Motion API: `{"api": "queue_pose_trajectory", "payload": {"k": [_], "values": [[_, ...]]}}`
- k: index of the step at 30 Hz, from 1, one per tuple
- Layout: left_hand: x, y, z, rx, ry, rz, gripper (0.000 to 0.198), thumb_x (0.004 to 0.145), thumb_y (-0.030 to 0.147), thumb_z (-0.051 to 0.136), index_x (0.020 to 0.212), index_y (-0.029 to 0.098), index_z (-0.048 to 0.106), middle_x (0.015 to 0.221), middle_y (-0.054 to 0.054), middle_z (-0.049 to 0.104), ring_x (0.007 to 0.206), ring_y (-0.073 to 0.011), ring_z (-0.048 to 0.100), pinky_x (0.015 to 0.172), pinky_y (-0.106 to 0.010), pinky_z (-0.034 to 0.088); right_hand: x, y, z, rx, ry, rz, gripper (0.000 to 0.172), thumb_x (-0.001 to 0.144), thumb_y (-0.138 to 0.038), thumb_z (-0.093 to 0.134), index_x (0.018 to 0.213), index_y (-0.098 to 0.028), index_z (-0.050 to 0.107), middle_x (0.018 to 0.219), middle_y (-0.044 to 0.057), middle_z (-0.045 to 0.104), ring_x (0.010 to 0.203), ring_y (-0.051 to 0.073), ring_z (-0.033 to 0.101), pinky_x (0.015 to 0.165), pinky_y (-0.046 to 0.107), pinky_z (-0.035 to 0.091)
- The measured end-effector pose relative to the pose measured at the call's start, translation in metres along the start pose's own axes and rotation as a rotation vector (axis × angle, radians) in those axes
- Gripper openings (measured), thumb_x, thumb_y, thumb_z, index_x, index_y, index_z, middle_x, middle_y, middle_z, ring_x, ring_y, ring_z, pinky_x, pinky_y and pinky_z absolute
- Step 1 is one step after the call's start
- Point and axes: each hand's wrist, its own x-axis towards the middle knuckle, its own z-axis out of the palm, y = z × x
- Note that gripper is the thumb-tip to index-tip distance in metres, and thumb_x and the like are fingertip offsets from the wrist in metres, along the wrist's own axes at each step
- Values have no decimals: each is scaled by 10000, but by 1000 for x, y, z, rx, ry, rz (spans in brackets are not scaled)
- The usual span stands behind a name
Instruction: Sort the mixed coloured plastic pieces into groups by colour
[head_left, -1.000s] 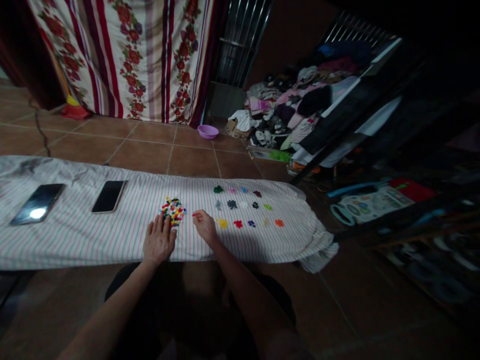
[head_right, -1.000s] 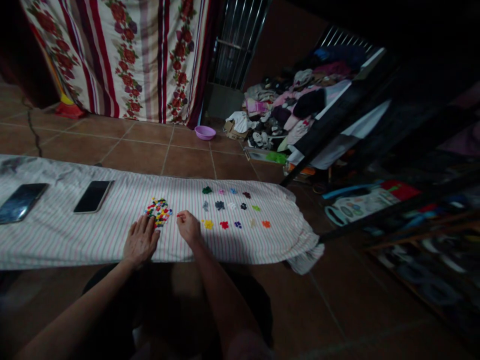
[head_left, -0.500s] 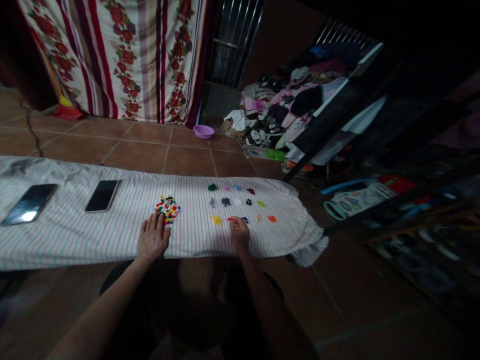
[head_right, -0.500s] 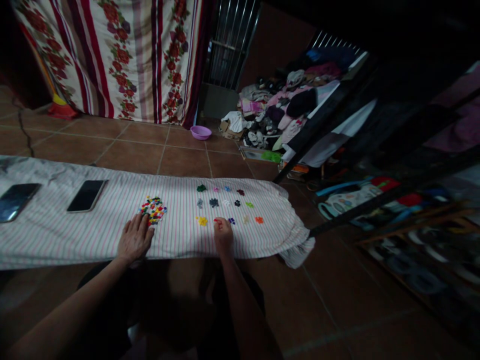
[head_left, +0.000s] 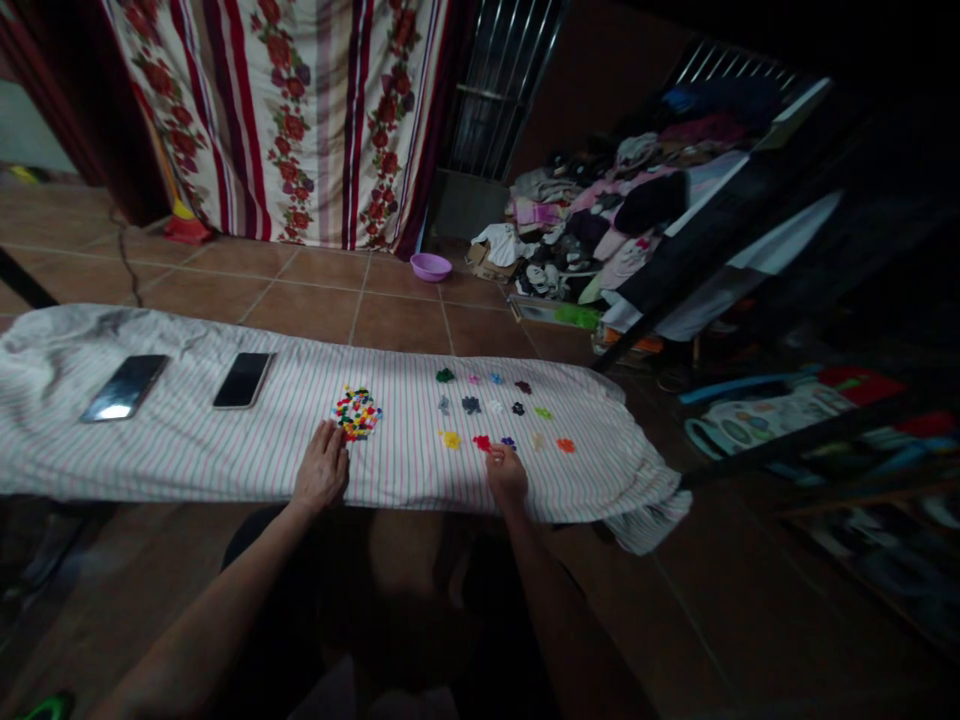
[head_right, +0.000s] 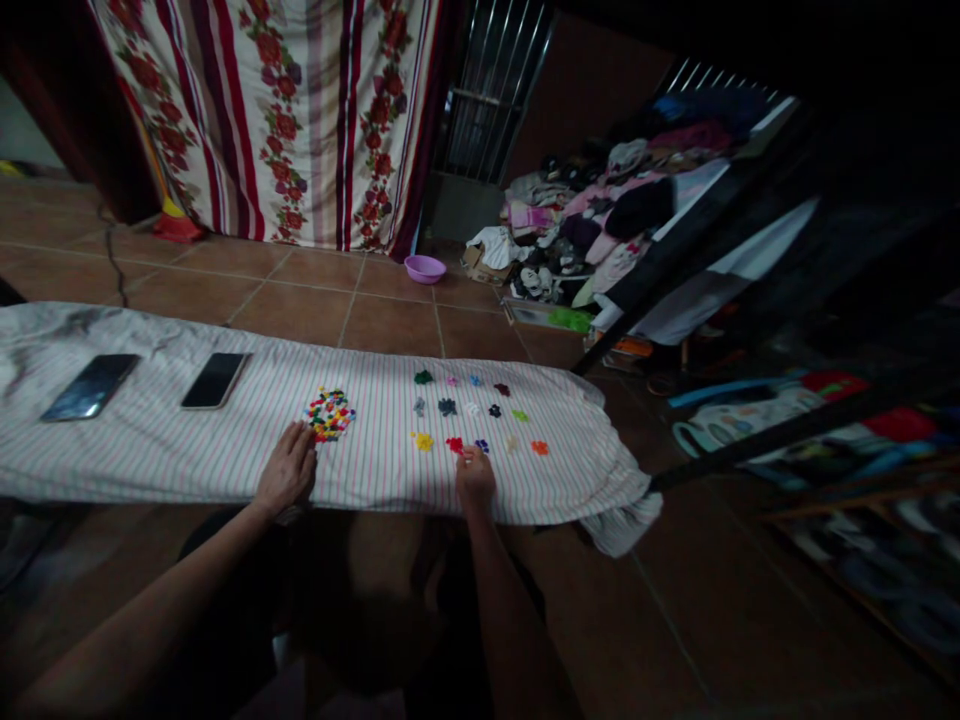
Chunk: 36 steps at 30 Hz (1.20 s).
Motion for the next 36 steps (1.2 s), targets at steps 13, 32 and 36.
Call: {"api": "queue_pose_trajectory", "payload": {"k": [13, 32, 36], "values": [[-6, -5, -7, -27, -67, 15, 446, 938, 288, 355, 1306, 102, 525, 1363, -177, 544, 1377, -300, 399, 1101, -515, 433, 1, 7, 0, 140, 46, -114, 258, 782, -268, 442, 848, -179, 674, 902, 90, 690, 860, 216, 616, 803, 327, 483], [-3, 0, -6, 11, -62, 6, 441, 929, 236, 365, 1306, 62, 512, 1356, -221, 543, 1367, -317, 420, 1086, -518, 438, -60, -156, 80, 202, -414, -513, 222, 908, -210, 538, 1029, -265, 715, 975, 28, 661, 866, 142, 625, 813, 240, 488], [-2, 4, -7, 8, -90, -25, 445, 922, 227, 359, 1320, 106, 516, 1367, -199, 537, 1368, -310, 417, 1082, -529, 438, -59, -173, 87, 121, -470, -504, 240, 904, -185, 539, 1057, -249, 713, 1002, 43, 658, 881, 151, 620, 821, 240, 473]]}}
